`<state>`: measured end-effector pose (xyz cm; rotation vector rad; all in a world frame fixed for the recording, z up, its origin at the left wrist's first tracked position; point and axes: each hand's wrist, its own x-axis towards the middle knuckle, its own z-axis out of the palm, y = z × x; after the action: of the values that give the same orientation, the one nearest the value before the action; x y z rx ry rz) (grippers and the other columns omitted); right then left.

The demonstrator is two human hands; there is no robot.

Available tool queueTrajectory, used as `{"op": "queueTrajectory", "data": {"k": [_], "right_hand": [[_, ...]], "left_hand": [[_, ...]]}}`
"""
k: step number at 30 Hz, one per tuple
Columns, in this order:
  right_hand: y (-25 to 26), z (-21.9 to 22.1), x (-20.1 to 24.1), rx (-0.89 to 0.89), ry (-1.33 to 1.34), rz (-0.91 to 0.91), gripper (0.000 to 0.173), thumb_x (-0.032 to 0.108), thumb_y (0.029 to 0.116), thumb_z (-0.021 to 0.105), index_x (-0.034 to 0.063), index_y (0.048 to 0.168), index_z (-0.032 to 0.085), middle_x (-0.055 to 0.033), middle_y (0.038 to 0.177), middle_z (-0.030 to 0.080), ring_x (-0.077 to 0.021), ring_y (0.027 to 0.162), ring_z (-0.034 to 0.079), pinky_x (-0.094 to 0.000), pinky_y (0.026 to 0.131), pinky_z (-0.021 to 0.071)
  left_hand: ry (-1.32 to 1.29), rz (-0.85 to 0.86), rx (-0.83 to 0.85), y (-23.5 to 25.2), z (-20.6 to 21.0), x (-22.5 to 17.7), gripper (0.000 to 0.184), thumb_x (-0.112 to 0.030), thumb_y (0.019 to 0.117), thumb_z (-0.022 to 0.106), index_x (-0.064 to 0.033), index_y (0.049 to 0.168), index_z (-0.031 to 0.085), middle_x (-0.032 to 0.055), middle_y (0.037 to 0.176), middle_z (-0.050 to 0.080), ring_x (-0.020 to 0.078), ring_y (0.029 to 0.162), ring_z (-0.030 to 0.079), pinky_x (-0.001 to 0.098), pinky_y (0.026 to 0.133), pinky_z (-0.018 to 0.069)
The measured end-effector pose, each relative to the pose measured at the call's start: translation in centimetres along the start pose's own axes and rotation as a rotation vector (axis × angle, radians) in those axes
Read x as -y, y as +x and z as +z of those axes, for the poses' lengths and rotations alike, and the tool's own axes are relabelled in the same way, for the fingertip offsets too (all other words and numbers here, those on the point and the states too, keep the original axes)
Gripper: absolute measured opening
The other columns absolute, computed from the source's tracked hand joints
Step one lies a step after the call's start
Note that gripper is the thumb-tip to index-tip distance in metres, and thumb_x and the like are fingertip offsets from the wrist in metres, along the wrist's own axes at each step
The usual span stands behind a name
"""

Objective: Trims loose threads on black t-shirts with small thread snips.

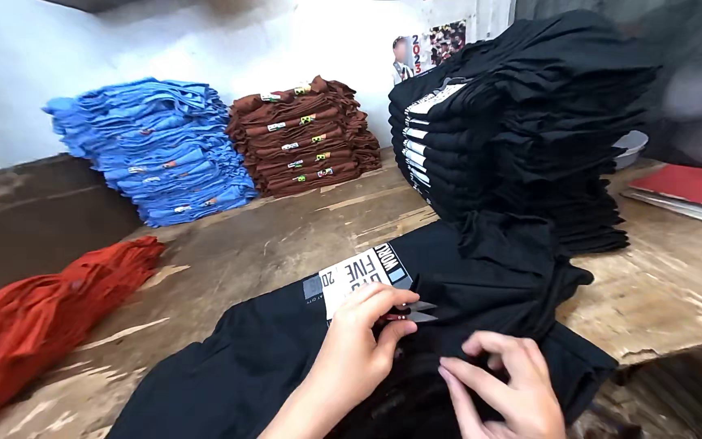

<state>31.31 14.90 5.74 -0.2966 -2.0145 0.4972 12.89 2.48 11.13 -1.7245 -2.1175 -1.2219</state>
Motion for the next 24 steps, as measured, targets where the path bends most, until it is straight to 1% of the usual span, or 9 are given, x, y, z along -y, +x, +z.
{"op": "queueTrajectory", "data": {"k": [3, 7, 10, 13, 15, 16, 19, 22, 24], "right_hand": [[-0.9, -0.7, -0.1, -0.081, 0.375, 0.165, 0.006, 0.02, 0.0865, 0.083, 0.0213, 0.092, 0.081, 0.0014, 0.101, 0.064, -0.0052, 0.098, 0.059, -0.0194, 0.085, 0.0506], [-1.1, -0.5, -0.2, -0.173, 0.549, 0.296, 0.008, 0.017, 0.0851, 0.085, 0.0203, 0.092, 0.082, 0.0026, 0.102, 0.064, -0.0044, 0.098, 0.06, -0.0168, 0.085, 0.0521], [-1.2, -0.1, 0.2, -0.175, 0.517, 0.246, 0.008, 0.022, 0.0859, 0.084, 0.0248, 0.093, 0.081, 0.0053, 0.101, 0.063, -0.0037, 0.1, 0.058, -0.0169, 0.087, 0.0498], [-2.2, -0.8, 0.0, -0.11, 0.227, 0.054, 0.008, 0.035, 0.0919, 0.076, 0.0273, 0.091, 0.074, 0.0081, 0.101, 0.062, -0.004, 0.107, 0.056, -0.0223, 0.097, 0.0441], [-2.7, -0.9, 0.4, -0.075, 0.027, 0.022, 0.026, 0.047, 0.0886, 0.074, 0.0229, 0.08, 0.069, 0.0044, 0.097, 0.067, -0.0116, 0.104, 0.058, -0.0323, 0.097, 0.0424], [-2.6, -0.7, 0.9, -0.073, -0.022, 0.062, 0.036, 0.053, 0.0848, 0.077, 0.0182, 0.082, 0.068, 0.0001, 0.095, 0.069, -0.0155, 0.1, 0.061, -0.0359, 0.093, 0.0463], [-0.8, 1.3, 1.3, -0.159, -0.111, 0.168, 0.068, 0.068, 0.0741, 0.08, 0.0067, 0.098, 0.064, -0.0074, 0.089, 0.065, -0.0206, 0.083, 0.062, -0.0395, 0.074, 0.0517], [0.6, 2.8, 1.0, -0.188, -0.244, 0.167, 0.05, 0.06, 0.0814, 0.075, 0.0107, 0.092, 0.072, -0.0032, 0.084, 0.067, -0.0211, 0.078, 0.063, -0.0421, 0.069, 0.0489], [0.7, 2.5, 0.7, -0.134, -0.171, 0.132, 0.025, 0.032, 0.081, 0.076, 0.0144, 0.099, 0.075, 0.0029, 0.086, 0.072, -0.0165, 0.082, 0.066, -0.0415, 0.078, 0.0506]], "left_hand": [[0.016, 0.068, 0.087, 0.0, -0.6, 0.1, 0.021, -0.024, 0.0986, 0.065, -0.0198, 0.118, 0.073, -0.0079, 0.111, 0.07, 0.0061, 0.105, 0.065, 0.03, 0.093, 0.0552], [-0.019, 0.161, 0.232, 0.6, 0.1, -0.7, 0.019, -0.021, 0.0975, 0.066, -0.0213, 0.116, 0.073, -0.0079, 0.112, 0.071, 0.0094, 0.105, 0.064, 0.0411, 0.095, 0.0504], [0.011, 0.185, 0.266, 1.0, 1.0, -1.3, 0.015, -0.021, 0.0985, 0.065, -0.021, 0.11, 0.075, -0.0077, 0.108, 0.072, 0.0106, 0.103, 0.065, 0.0399, 0.093, 0.0504], [0.003, 0.171, 0.224, 1.3, 1.0, -1.2, 0.015, -0.023, 0.0988, 0.066, -0.02, 0.111, 0.074, -0.0075, 0.107, 0.072, 0.0074, 0.1, 0.065, 0.0342, 0.091, 0.0519], [-0.019, 0.103, 0.275, 1.5, 0.6, -1.1, 0.028, -0.025, 0.0946, 0.072, -0.0191, 0.122, 0.071, -0.0044, 0.113, 0.07, 0.0088, 0.106, 0.064, 0.0351, 0.096, 0.053], [-0.034, 0.06, 0.326, 1.6, 0.5, -1.1, 0.037, -0.024, 0.0909, 0.076, -0.0186, 0.126, 0.068, -0.0021, 0.113, 0.068, 0.0097, 0.106, 0.063, 0.0343, 0.096, 0.0533], [-0.177, -0.001, 0.391, 2.6, 0.8, -0.7, 0.017, -0.005, 0.0851, 0.074, -0.0111, 0.101, 0.076, 0.002, 0.099, 0.068, 0.0069, 0.089, 0.064, 0.0227, 0.079, 0.0551], [-0.271, 0.051, 0.449, 3.4, 0.2, -0.2, 0.017, 0.001, 0.0914, 0.065, -0.0078, 0.099, 0.076, 0.0016, 0.111, 0.073, 0.0069, 0.101, 0.068, 0.0251, 0.09, 0.0577], [-0.284, 0.046, 0.476, 3.8, -0.1, -0.3, 0.018, 0.0, 0.0948, 0.06, -0.0071, 0.104, 0.073, 0.0007, 0.102, 0.072, 0.0054, 0.091, 0.067, 0.0239, 0.082, 0.0573]]}}
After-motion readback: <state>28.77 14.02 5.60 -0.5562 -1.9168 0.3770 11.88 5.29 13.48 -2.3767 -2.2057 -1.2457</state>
